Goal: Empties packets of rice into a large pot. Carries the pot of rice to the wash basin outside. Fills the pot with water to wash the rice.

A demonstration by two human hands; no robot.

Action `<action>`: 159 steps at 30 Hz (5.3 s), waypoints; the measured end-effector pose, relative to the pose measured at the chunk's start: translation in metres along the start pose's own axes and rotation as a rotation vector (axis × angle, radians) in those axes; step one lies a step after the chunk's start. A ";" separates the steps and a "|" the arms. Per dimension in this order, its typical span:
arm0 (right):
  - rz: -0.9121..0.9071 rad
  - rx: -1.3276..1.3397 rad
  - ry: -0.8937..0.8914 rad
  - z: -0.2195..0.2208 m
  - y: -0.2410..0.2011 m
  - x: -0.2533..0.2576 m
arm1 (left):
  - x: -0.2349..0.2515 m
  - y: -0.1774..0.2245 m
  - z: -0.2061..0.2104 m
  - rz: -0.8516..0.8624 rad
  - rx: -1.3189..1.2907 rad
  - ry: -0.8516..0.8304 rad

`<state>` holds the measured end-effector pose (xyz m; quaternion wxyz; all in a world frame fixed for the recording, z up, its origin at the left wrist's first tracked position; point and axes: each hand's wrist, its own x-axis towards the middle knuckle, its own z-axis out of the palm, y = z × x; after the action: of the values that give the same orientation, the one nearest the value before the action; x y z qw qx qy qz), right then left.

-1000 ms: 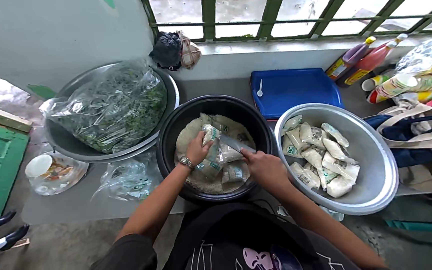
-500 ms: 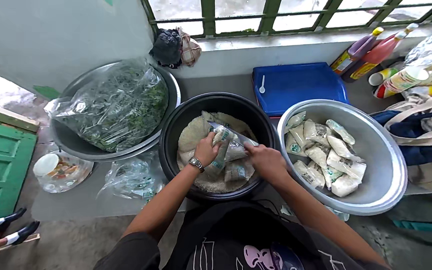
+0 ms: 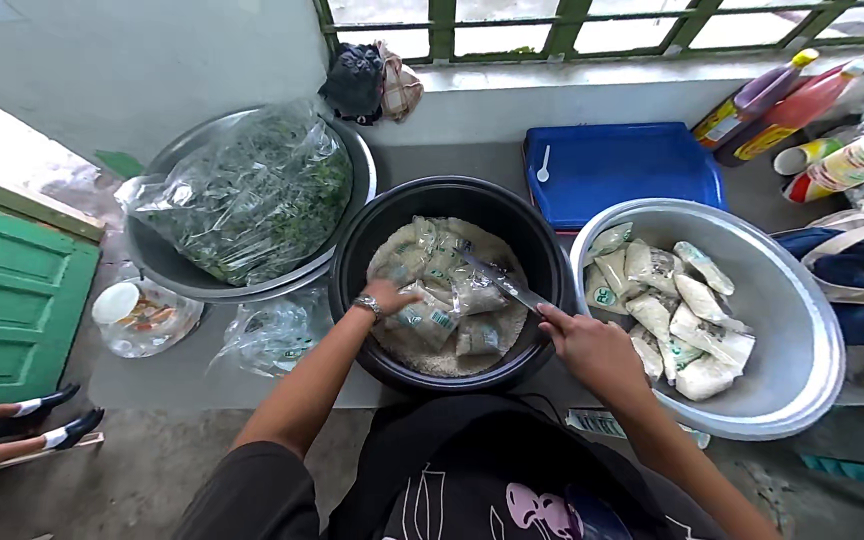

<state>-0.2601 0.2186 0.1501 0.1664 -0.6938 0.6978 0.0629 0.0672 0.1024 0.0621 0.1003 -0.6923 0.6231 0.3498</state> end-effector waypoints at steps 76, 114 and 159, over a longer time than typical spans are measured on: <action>-0.006 0.059 -0.062 -0.009 -0.009 -0.004 | 0.027 0.024 0.041 0.060 0.148 -0.021; -0.176 0.167 0.340 0.006 0.004 -0.056 | -0.005 0.041 0.005 0.148 -0.583 0.531; -0.016 0.114 0.108 0.002 -0.003 -0.020 | 0.038 0.065 0.045 0.073 0.030 0.045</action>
<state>-0.2575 0.2384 0.1549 0.1684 -0.6912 0.7026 -0.0155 -0.0105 0.0851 0.0250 0.0837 -0.6754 0.6550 0.3283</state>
